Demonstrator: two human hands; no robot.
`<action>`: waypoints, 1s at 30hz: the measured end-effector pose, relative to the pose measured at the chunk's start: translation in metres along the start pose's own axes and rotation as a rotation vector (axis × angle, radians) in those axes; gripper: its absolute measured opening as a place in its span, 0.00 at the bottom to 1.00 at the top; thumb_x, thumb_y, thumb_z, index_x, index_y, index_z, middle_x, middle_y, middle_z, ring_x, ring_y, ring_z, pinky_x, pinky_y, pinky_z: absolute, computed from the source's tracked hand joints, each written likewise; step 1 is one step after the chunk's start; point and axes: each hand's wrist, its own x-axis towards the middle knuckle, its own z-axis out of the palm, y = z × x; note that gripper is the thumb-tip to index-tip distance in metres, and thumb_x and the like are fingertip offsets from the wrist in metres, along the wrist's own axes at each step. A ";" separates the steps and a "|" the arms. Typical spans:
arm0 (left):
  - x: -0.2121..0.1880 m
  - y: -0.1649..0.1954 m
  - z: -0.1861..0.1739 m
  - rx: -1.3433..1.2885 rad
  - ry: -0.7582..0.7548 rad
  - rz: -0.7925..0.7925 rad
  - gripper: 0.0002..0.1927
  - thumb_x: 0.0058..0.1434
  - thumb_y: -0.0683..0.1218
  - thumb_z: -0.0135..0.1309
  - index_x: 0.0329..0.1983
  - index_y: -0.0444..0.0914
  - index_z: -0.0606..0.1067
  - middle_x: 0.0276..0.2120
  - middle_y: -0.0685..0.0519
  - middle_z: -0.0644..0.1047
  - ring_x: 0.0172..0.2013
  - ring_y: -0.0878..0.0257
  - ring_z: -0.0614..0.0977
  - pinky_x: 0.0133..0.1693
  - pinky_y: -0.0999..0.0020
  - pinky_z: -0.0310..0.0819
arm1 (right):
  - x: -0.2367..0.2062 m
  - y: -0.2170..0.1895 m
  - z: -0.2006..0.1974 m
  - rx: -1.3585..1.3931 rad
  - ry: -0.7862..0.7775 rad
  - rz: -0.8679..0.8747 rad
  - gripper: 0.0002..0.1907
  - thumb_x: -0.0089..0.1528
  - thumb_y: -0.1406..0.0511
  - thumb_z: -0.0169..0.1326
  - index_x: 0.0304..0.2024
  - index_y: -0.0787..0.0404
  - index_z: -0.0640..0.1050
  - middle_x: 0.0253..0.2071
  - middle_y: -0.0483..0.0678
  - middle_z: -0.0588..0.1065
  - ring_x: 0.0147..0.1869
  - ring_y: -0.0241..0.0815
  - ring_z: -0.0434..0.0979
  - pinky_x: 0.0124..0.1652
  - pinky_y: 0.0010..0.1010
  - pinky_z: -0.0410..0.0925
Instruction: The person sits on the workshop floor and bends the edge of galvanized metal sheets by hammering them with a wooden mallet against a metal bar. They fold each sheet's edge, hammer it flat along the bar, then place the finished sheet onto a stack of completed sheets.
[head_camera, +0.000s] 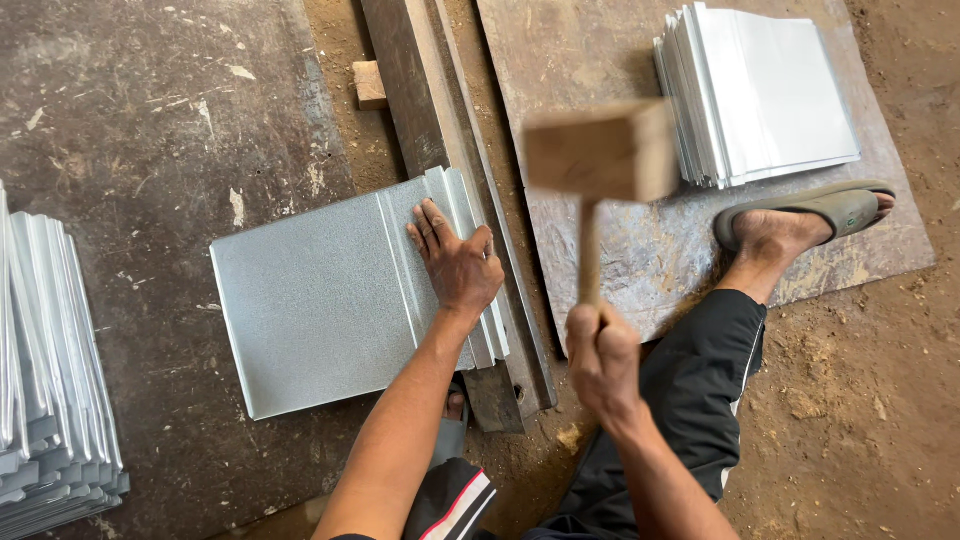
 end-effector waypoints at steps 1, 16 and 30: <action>0.001 0.000 0.001 0.020 -0.014 -0.013 0.06 0.55 0.40 0.55 0.26 0.40 0.81 0.68 0.16 0.50 0.71 0.22 0.48 0.71 0.33 0.30 | 0.014 -0.010 0.000 0.118 0.052 -0.049 0.25 0.75 0.56 0.38 0.26 0.61 0.69 0.18 0.42 0.65 0.18 0.29 0.63 0.15 0.25 0.57; 0.004 0.003 -0.010 0.119 -0.155 -0.088 0.05 0.51 0.38 0.56 0.25 0.39 0.81 0.71 0.19 0.49 0.73 0.25 0.48 0.72 0.34 0.31 | 0.025 0.031 0.033 0.047 0.017 -0.092 0.25 0.77 0.59 0.33 0.27 0.59 0.69 0.19 0.44 0.66 0.19 0.33 0.68 0.21 0.29 0.63; 0.003 -0.001 -0.004 -0.034 0.007 -0.005 0.08 0.49 0.41 0.57 0.33 0.41 0.82 0.69 0.18 0.50 0.70 0.21 0.49 0.70 0.33 0.32 | 0.042 0.033 0.038 0.230 -0.011 0.215 0.25 0.75 0.61 0.38 0.22 0.61 0.70 0.14 0.46 0.67 0.14 0.33 0.65 0.13 0.26 0.58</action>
